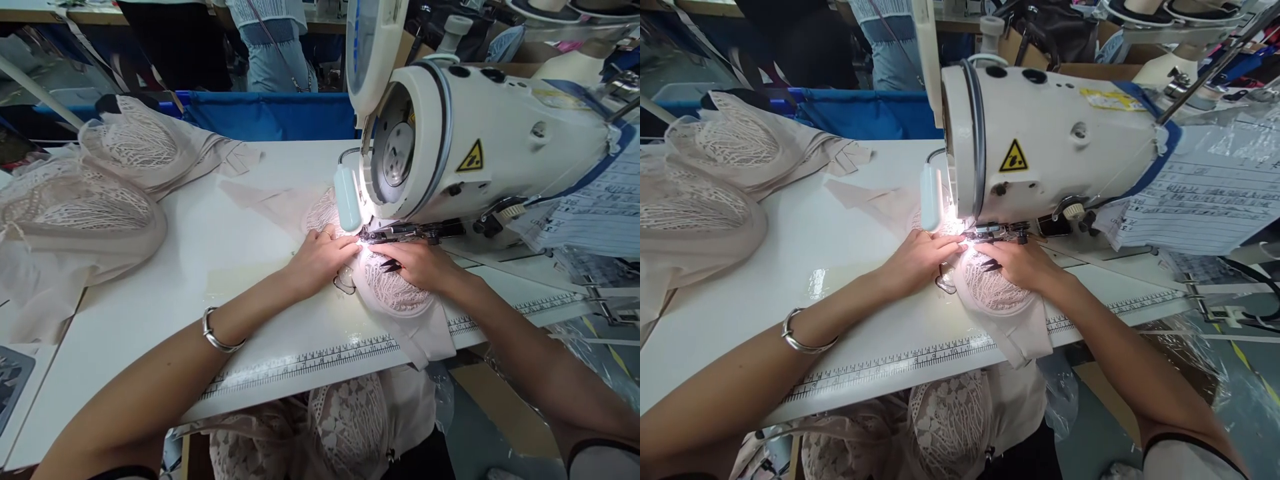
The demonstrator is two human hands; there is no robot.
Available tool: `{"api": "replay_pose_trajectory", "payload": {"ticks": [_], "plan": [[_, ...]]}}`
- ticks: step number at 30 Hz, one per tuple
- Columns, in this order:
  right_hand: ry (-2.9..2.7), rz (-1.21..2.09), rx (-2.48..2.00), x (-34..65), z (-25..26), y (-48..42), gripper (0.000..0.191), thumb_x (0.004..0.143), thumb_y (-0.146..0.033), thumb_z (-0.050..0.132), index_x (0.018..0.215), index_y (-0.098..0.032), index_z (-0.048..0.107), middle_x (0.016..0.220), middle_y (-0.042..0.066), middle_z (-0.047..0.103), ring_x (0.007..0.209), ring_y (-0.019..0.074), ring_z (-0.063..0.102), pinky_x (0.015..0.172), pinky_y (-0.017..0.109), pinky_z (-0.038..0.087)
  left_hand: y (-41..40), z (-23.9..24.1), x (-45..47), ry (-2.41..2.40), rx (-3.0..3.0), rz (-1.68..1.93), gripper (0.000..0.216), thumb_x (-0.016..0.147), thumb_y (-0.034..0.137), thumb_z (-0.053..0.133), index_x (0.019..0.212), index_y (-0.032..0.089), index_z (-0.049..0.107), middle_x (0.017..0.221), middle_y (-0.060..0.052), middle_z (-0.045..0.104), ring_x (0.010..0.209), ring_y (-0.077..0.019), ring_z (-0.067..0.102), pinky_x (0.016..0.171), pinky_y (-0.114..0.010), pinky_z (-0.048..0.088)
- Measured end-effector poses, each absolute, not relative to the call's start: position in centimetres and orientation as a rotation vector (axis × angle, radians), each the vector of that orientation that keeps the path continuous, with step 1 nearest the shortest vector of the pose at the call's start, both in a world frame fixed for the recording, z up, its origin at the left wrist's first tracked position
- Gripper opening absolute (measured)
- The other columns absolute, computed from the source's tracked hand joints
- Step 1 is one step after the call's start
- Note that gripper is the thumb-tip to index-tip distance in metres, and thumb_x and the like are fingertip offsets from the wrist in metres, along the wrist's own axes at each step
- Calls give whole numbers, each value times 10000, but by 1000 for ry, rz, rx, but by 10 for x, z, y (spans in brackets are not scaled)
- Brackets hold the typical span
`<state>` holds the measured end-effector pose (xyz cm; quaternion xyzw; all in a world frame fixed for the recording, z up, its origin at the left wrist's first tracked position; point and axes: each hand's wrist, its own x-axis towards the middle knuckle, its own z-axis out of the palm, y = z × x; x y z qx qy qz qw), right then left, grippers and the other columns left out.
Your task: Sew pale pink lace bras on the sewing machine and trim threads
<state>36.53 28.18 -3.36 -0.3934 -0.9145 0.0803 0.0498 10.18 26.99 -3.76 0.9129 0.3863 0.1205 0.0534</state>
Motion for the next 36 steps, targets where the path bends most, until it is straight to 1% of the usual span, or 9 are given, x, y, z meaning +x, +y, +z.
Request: {"api": "replay_pose_trajectory", "payload": {"ticks": [4, 8, 12, 14, 17, 21, 23, 28, 36], "plan": [[-2705, 241, -1212, 359, -30, 279, 397, 854, -71, 422, 1101, -230, 689, 1020, 61, 717, 869, 189, 651, 667, 278, 474, 271, -42, 101, 1188, 2816, 400, 394, 960, 7, 430, 1217, 223, 637, 1373, -60, 661, 983, -251, 539, 790, -375, 379], [-2540, 316, -1405, 351, -30, 281, 143, 928, -286, 544, 818, -220, 608, 843, 51, 677, 761, 198, 614, 643, 300, 435, 262, -38, 110, 1225, 2924, 491, 337, 975, 26, 387, 1111, 141, 673, 1268, -159, 675, 982, -271, 556, 802, -407, 425], [-2362, 336, -1615, 349, -39, 285, 124, 862, -334, 661, 825, -229, 605, 727, 30, 663, 671, 206, 609, 594, 303, 421, 236, -33, 134, 1264, 2930, 421, 297, 1022, 175, 402, 974, 75, 678, 1012, -183, 708, 882, -259, 617, 747, -381, 509], [-2301, 306, -1596, 349, -43, 285, 60, 883, -268, 612, 910, -226, 644, 753, 44, 693, 696, 217, 638, 598, 305, 436, 222, -36, 145, 1329, 2977, 345, 364, 1033, 273, 417, 1031, 22, 679, 1067, -238, 711, 968, -310, 658, 788, -421, 548], [-2287, 196, -1568, 348, -46, 283, 122, 925, -243, 556, 929, -228, 677, 779, 65, 721, 738, 237, 665, 612, 313, 449, 211, -42, 155, 1411, 3072, 275, 425, 1014, 188, 374, 1264, -74, 597, 1314, -324, 627, 1230, -381, 615, 973, -510, 529], [-2374, 16, -1583, 351, -43, 279, 140, 925, -289, 591, 901, -208, 703, 816, 97, 733, 718, 252, 656, 607, 327, 438, 211, -45, 154, 1432, 3057, 170, 487, 975, 81, 320, 1388, -88, 515, 1415, -309, 570, 1325, -374, 572, 1040, -501, 524], [-2459, -30, -1469, 356, -41, 277, 179, 898, -184, 560, 980, -205, 718, 886, 86, 745, 721, 228, 646, 605, 313, 430, 214, -44, 150, 1400, 3067, 118, 504, 967, 58, 308, 1410, -94, 494, 1440, -307, 550, 1343, -371, 559, 1056, -490, 526], [-2679, -37, -1168, 365, -35, 272, 651, 795, 37, 383, 1266, -290, 692, 995, 25, 712, 779, 160, 625, 549, 254, 392, 221, -42, 142, 1252, 3139, 66, 517, 946, 5, 296, 1413, -131, 468, 1435, -334, 536, 1359, -364, 552, 1100, -486, 511], [-2713, -53, -1201, 359, -33, 270, 689, 753, 5, 407, 1316, -279, 685, 916, 36, 666, 701, 158, 558, 549, 266, 371, 241, -41, 120, 1081, 3069, 297, 482, 961, -13, 285, 1386, -55, 508, 1398, -271, 599, 1338, -302, 574, 1081, -435, 532]]}}
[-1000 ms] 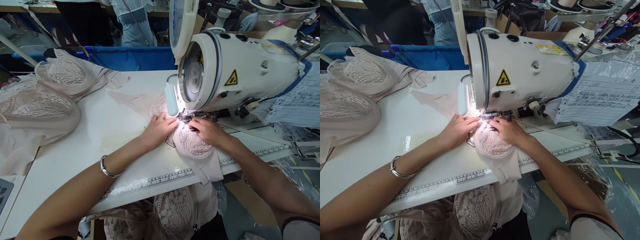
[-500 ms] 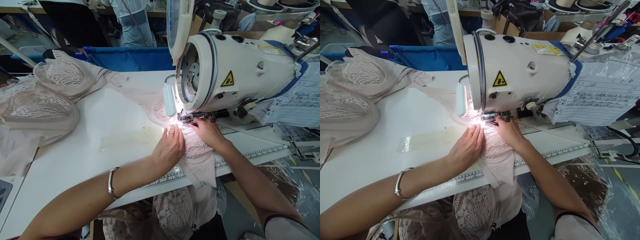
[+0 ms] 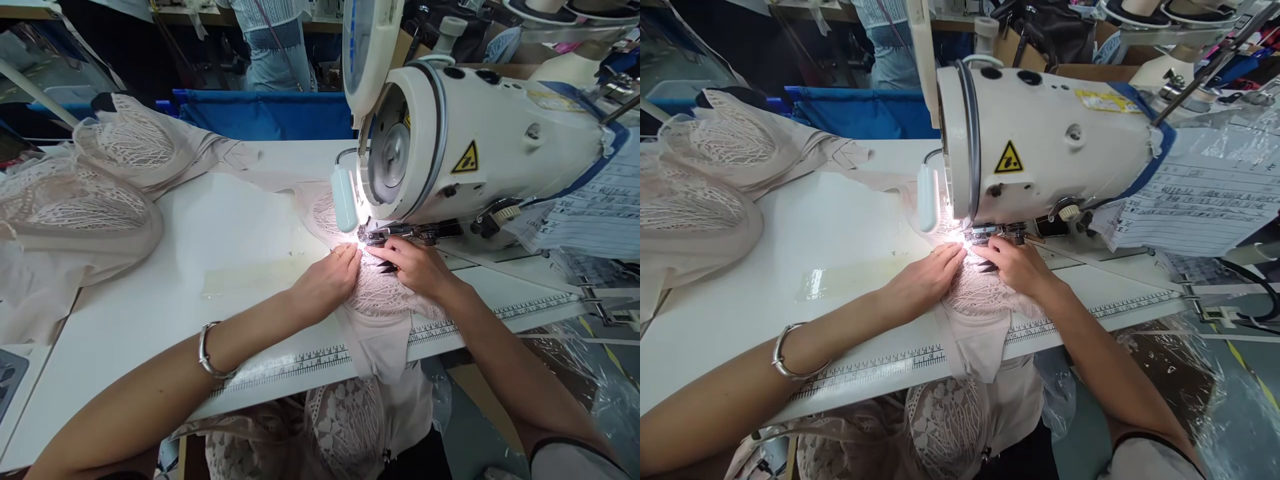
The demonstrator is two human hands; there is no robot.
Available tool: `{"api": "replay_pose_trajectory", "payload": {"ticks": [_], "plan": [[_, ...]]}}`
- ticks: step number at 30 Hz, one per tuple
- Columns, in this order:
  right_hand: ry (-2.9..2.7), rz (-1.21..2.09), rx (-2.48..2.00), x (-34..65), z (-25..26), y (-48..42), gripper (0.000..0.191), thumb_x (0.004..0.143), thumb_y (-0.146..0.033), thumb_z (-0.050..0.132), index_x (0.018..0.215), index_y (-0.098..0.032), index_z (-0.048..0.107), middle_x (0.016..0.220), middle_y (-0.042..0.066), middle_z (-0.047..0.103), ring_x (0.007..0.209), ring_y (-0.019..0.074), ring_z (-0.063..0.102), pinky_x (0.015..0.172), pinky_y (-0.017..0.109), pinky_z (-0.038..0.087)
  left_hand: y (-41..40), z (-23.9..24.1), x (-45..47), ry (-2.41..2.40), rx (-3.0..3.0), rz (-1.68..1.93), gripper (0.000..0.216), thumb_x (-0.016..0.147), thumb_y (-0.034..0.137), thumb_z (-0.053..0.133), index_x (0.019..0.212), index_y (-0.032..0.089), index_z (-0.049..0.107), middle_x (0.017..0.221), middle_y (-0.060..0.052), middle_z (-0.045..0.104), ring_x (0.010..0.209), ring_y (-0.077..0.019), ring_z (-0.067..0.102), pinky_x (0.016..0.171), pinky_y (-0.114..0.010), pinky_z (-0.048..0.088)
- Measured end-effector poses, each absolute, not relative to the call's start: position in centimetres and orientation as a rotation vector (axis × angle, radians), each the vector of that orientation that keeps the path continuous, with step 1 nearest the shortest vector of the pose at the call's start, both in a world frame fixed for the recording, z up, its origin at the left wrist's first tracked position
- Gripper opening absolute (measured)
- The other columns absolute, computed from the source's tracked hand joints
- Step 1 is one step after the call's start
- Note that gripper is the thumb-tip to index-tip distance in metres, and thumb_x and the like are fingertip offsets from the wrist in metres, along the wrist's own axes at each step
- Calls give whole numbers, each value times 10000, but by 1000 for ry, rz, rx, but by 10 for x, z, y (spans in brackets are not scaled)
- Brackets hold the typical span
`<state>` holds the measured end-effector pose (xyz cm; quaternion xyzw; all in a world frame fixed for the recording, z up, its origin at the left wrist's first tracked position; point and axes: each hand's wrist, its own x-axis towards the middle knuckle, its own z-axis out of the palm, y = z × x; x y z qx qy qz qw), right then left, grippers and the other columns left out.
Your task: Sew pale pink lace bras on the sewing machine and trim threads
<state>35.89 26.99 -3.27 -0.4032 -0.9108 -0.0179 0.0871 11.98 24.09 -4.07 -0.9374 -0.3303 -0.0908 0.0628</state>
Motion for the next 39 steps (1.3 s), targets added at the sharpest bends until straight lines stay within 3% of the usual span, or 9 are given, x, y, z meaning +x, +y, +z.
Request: {"api": "replay_pose_trajectory", "payload": {"ticks": [6, 11, 16, 20, 24, 29, 32, 35, 39], "plan": [[-2709, -57, -1201, 359, -35, 270, 657, 754, -15, 426, 1307, -262, 679, 932, 41, 678, 691, 163, 547, 558, 280, 369, 254, -47, 109, -1005, -2946, -419, 429, 1018, 35, 299, 1409, -15, 467, 1418, -284, 566, 1373, -311, 530, 1063, -478, 531], [-2708, -79, -1201, 357, -35, 271, 649, 745, -9, 421, 1285, -248, 690, 949, 45, 696, 735, 172, 584, 572, 284, 384, 263, -46, 100, -939, -2958, -447, 393, 1051, 86, 289, 1378, 16, 498, 1390, -240, 603, 1331, -271, 565, 1052, -430, 534], [-2708, -71, -1199, 356, -34, 269, 639, 761, 4, 401, 1281, -225, 693, 961, 55, 709, 737, 178, 598, 566, 296, 401, 275, -36, 92, -956, -3007, -386, 433, 1002, 28, 358, 1413, 82, 483, 1448, -192, 577, 1318, -247, 568, 1052, -436, 512], [-2688, -3, -1181, 354, -35, 268, 619, 781, -5, 402, 1298, -201, 681, 973, 72, 704, 751, 189, 609, 580, 297, 428, 264, -28, 109, -1046, -2928, -377, 406, 963, -19, 357, 1279, 93, 587, 1294, -179, 661, 1176, -260, 620, 957, -440, 525], [-2632, 145, -1155, 357, -39, 269, 592, 747, 3, 429, 1234, -191, 704, 941, 69, 682, 780, 185, 624, 607, 275, 458, 239, -30, 130, -1088, -2991, -538, 319, 1004, 56, 372, 1200, 109, 619, 1138, -141, 681, 1018, -222, 618, 876, -374, 538], [-2495, 318, -1051, 366, -42, 271, 439, 805, -15, 435, 1045, -208, 747, 921, 49, 677, 764, 160, 620, 621, 264, 481, 235, -34, 128, -1105, -3121, -508, 278, 1059, 163, 376, 988, 123, 641, 1259, -155, 636, 1171, -252, 573, 999, -454, 499], [-2519, 257, -1009, 365, -39, 271, 387, 832, -14, 436, 945, -211, 749, 1009, 63, 707, 843, 177, 642, 635, 284, 493, 242, -35, 122, -1088, -3160, -507, 309, 1071, 168, 340, 1014, 126, 641, 1196, -129, 664, 1151, -236, 573, 1046, -486, 466], [-2578, 160, -901, 361, -36, 271, 377, 909, -37, 415, 906, -219, 745, 1136, 62, 742, 1017, 214, 640, 755, 335, 520, 248, -35, 119, -1078, -3141, -514, 319, 1064, 148, 337, 1162, 116, 638, 1105, -116, 669, 1048, -215, 577, 1033, -477, 460], [-2597, 90, -814, 358, -36, 271, 374, 949, -56, 427, 999, -227, 755, 1083, 35, 784, 1050, 228, 633, 848, 390, 509, 260, -35, 112, -985, -3193, -495, 347, 1073, 195, 355, 1253, 152, 649, 1057, -112, 643, 960, -212, 565, 928, -419, 487]]}}
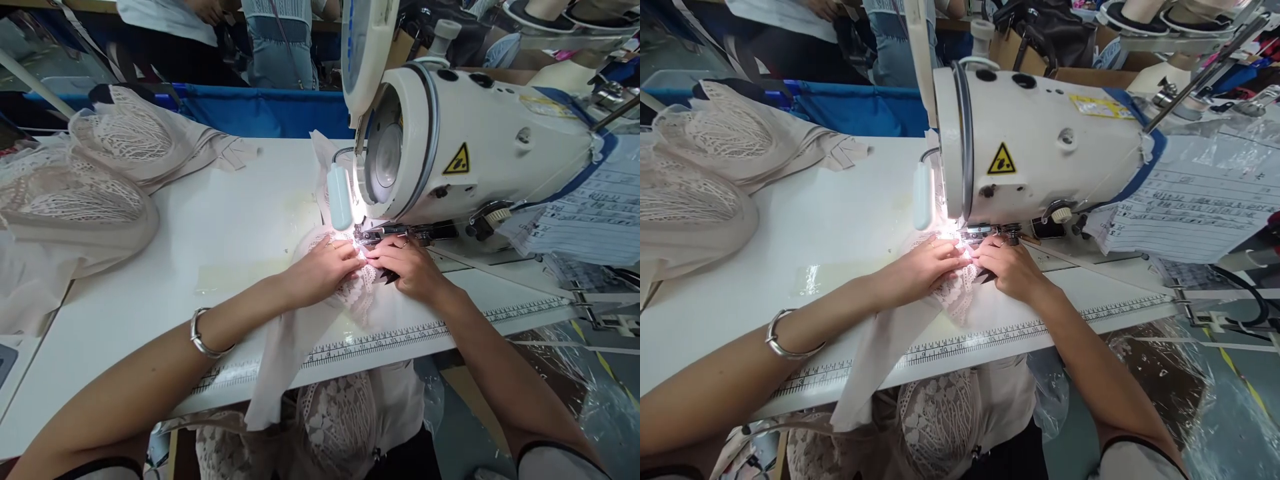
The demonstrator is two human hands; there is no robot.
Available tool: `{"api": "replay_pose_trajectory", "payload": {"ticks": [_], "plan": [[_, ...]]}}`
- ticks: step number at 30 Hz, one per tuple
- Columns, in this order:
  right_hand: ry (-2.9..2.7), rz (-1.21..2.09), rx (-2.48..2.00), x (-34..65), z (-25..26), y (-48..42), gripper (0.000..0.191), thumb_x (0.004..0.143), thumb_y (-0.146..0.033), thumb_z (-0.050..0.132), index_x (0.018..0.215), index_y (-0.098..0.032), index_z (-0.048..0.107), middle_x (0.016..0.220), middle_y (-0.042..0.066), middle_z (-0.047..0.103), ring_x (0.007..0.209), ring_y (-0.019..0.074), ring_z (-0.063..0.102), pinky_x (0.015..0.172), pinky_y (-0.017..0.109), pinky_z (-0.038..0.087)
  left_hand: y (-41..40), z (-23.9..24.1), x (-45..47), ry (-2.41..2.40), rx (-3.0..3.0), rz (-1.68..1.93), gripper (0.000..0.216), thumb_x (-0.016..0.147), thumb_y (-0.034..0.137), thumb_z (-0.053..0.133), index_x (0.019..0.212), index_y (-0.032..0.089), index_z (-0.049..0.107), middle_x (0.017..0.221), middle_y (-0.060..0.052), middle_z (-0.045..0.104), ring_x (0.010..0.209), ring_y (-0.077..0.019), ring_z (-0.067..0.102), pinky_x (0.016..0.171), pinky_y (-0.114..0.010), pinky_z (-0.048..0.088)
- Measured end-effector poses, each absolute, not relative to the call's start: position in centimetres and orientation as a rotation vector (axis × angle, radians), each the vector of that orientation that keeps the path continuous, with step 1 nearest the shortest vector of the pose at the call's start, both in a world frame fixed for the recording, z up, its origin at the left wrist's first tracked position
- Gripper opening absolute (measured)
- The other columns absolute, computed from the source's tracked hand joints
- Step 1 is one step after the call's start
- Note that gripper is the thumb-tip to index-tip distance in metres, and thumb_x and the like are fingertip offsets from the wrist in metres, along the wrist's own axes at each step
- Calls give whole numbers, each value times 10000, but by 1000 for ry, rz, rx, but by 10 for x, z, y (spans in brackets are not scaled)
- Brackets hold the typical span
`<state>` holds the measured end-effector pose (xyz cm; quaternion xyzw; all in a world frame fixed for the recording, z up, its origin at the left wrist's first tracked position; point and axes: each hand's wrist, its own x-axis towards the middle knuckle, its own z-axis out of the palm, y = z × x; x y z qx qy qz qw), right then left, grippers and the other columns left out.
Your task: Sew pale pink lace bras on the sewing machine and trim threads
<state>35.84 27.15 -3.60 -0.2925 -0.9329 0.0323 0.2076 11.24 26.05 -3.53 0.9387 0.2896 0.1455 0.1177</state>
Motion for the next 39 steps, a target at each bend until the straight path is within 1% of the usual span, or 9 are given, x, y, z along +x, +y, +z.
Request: {"api": "replay_pose_trajectory", "payload": {"ticks": [5, 12, 15, 18, 21, 24, 27, 31, 39], "plan": [[-2567, 31, -768, 359, -40, 272, 468, 892, 26, 400, 1093, -213, 749, 1134, 30, 782, 1072, 233, 644, 836, 401, 509, 279, -37, 103, 836, 2666, 415, 343, 1075, 272, 378, 1101, 154, 699, 1054, -110, 625, 953, -217, 570, 904, -397, 485], [-2560, 1, -756, 354, -43, 274, 541, 842, 65, 406, 1177, -200, 737, 1165, 50, 770, 1055, 247, 640, 812, 408, 519, 285, -40, 99, 948, 2624, 387, 321, 1074, 266, 374, 1046, 164, 677, 1213, -124, 641, 1065, -245, 597, 973, -448, 460], [-2578, -7, -778, 353, -43, 273, 526, 858, 51, 410, 1180, -207, 737, 1182, 47, 763, 1064, 249, 629, 808, 408, 516, 280, -40, 100, 963, 2756, 488, 262, 1024, 147, 401, 997, 163, 661, 1253, -123, 646, 1086, -258, 581, 972, -455, 448], [-2585, -23, -741, 354, -42, 272, 477, 872, 36, 444, 1137, -219, 748, 1171, 41, 766, 1063, 243, 624, 818, 407, 505, 277, -38, 102, 860, 2884, 498, 277, 935, 21, 409, 944, 157, 650, 1091, -114, 688, 993, -238, 588, 870, -390, 470], [-2551, -58, -684, 354, -42, 272, 369, 893, 7, 505, 1044, -215, 757, 1085, 31, 786, 1002, 229, 629, 808, 395, 495, 276, -38, 102, 813, 2941, 458, 269, 937, 43, 442, 1015, 165, 669, 947, -87, 681, 840, -211, 575, 743, -352, 466], [-2511, -95, -650, 353, -43, 272, 302, 908, -18, 534, 1028, -193, 748, 1055, 40, 791, 962, 223, 632, 786, 386, 498, 276, -38, 102, 817, 2984, 471, 268, 973, 95, 467, 1104, 186, 682, 1024, -96, 684, 865, -221, 572, 723, -358, 462], [-2497, -123, -651, 353, -45, 273, 330, 912, -3, 492, 1057, -169, 737, 1087, 60, 786, 972, 227, 636, 791, 390, 508, 275, -37, 104, 830, 3017, 471, 282, 1016, 117, 417, 1069, 157, 691, 1071, -119, 687, 894, -229, 563, 740, -370, 476], [-2518, -111, -712, 353, -48, 274, 416, 891, 26, 443, 1117, -181, 724, 1136, 65, 773, 1015, 235, 638, 822, 401, 513, 271, -33, 108, 853, 3065, 430, 336, 1033, 90, 345, 1044, 123, 679, 1064, -120, 696, 826, -211, 541, 721, -361, 477], [-2522, -127, -676, 353, -47, 273, 371, 874, 26, 471, 1059, -187, 712, 1081, 58, 779, 937, 228, 633, 783, 395, 499, 266, -32, 108, 1016, 3083, 283, 243, 995, 173, 501, 1180, 144, 656, 1094, -131, 683, 801, -236, 542, 617, -349, 398]]}}
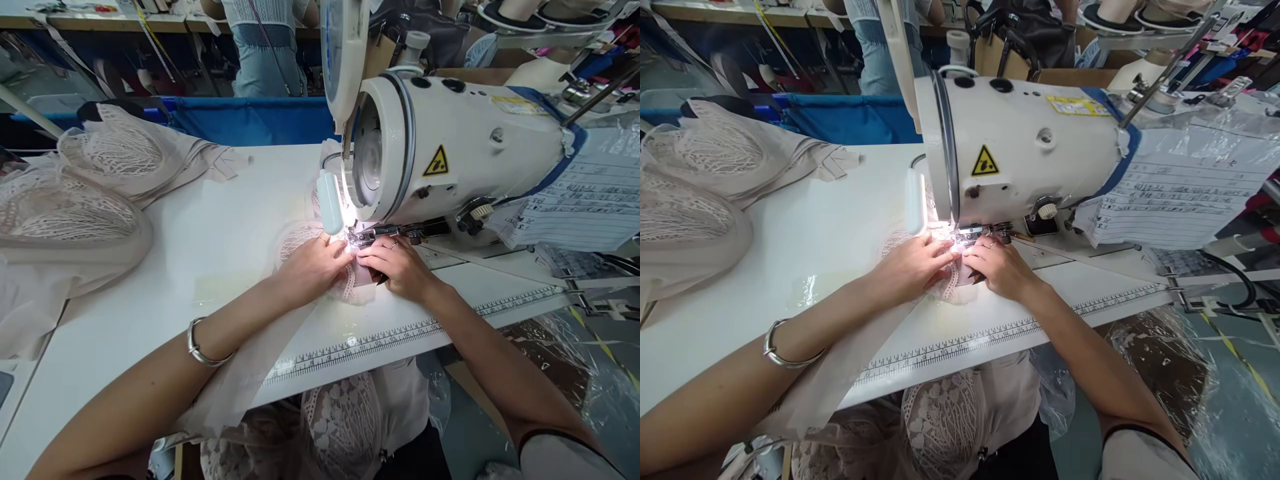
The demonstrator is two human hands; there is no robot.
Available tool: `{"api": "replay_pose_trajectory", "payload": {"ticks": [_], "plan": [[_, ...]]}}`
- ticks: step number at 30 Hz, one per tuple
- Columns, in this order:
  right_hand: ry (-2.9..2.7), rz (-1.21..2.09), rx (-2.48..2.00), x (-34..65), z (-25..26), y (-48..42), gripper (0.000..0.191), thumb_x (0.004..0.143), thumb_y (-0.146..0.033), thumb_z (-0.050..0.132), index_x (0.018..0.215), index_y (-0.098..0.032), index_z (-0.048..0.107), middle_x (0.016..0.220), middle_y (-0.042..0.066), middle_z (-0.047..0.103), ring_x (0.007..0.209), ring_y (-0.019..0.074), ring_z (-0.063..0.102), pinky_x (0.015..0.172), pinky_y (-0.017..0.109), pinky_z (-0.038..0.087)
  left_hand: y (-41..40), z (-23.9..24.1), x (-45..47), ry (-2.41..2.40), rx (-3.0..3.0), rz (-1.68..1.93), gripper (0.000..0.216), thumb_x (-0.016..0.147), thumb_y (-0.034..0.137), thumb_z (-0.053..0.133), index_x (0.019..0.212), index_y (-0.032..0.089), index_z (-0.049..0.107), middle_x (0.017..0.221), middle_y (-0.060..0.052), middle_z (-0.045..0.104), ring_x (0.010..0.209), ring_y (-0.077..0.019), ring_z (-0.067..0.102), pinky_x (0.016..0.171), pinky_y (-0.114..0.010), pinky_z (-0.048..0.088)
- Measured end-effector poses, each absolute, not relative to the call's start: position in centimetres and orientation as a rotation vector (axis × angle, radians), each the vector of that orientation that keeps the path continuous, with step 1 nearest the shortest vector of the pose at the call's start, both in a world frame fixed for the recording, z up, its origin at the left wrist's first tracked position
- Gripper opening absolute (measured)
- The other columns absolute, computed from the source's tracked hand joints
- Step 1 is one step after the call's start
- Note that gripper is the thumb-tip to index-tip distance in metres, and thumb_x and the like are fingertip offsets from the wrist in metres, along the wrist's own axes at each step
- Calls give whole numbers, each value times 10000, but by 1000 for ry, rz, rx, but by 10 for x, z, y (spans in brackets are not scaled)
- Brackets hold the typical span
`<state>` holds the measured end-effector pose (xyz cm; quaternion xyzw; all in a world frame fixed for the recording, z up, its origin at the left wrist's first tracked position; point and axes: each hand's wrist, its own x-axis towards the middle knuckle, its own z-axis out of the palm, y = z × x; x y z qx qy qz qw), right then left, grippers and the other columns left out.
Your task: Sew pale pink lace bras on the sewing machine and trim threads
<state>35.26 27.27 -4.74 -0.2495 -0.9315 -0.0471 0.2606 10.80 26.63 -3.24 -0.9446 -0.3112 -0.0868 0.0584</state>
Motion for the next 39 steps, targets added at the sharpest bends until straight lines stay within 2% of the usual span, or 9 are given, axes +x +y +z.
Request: {"api": "replay_pose_trajectory", "payload": {"ticks": [4, 7, 11, 15, 20, 24, 29, 34, 39], "plan": [[-2524, -122, -695, 353, -48, 273, 360, 871, 13, 480, 1077, -184, 699, 1093, 68, 773, 956, 230, 635, 792, 394, 496, 263, -35, 111, -929, -2743, -353, 263, 1034, 213, 437, 1101, 106, 668, 1087, -159, 682, 851, -258, 563, 690, -377, 419], [-2521, -131, -684, 353, -48, 273, 315, 885, -4, 491, 1044, -181, 697, 1052, 69, 775, 952, 230, 631, 803, 391, 492, 262, -37, 114, -826, -2717, -428, 296, 1043, 149, 389, 941, 128, 666, 1025, -129, 688, 880, -243, 569, 785, -382, 429], [-2500, -166, -664, 352, -47, 272, 285, 896, -8, 491, 951, -196, 698, 969, 42, 781, 915, 217, 618, 805, 380, 475, 263, -40, 116, -801, -2781, -444, 319, 1021, 83, 383, 819, 149, 621, 833, -78, 660, 766, -213, 531, 736, -351, 415], [-2508, -111, -684, 352, -45, 270, 308, 908, -22, 479, 920, -214, 720, 928, 36, 776, 913, 215, 617, 810, 382, 468, 265, -41, 113, -859, -2816, -474, 218, 1011, 149, 445, 921, 131, 643, 891, -103, 687, 807, -234, 548, 723, -360, 413], [-2517, -16, -741, 353, -44, 269, 254, 926, -88, 537, 928, -228, 750, 920, 48, 777, 914, 231, 623, 807, 393, 472, 263, -40, 112, -949, -2801, -453, 211, 1014, 213, 473, 1063, 130, 660, 1051, -134, 710, 974, -292, 592, 814, -404, 433], [-2497, -37, -731, 352, -45, 271, 239, 946, -105, 538, 958, -223, 746, 934, 45, 779, 920, 228, 629, 793, 384, 471, 259, -41, 116, -933, -2764, -468, 250, 1021, 127, 428, 1037, 102, 677, 1092, -166, 703, 1070, -296, 605, 885, -416, 435], [-2474, -77, -670, 353, -45, 271, 168, 951, -144, 574, 935, -196, 733, 907, 60, 769, 895, 225, 621, 768, 374, 466, 251, -44, 122, -715, -2912, -411, 309, 1022, 64, 398, 1141, 137, 673, 1050, -107, 718, 962, -223, 626, 818, -355, 457], [-2491, -26, -716, 355, -42, 268, 240, 943, -166, 579, 750, -238, 702, 748, 21, 721, 791, 208, 575, 775, 376, 440, 248, -44, 122, -820, -2892, -416, 314, 1027, 109, 384, 1127, 105, 681, 1103, -143, 694, 939, -242, 613, 787, -368, 474], [-2496, -7, -751, 356, -42, 268, 224, 912, -127, 572, 809, -240, 736, 763, 22, 724, 813, 208, 587, 770, 365, 434, 252, -43, 120, -855, -2892, -402, 344, 989, 78, 368, 1171, 74, 660, 1074, -157, 690, 934, -265, 609, 852, -430, 484]]}}
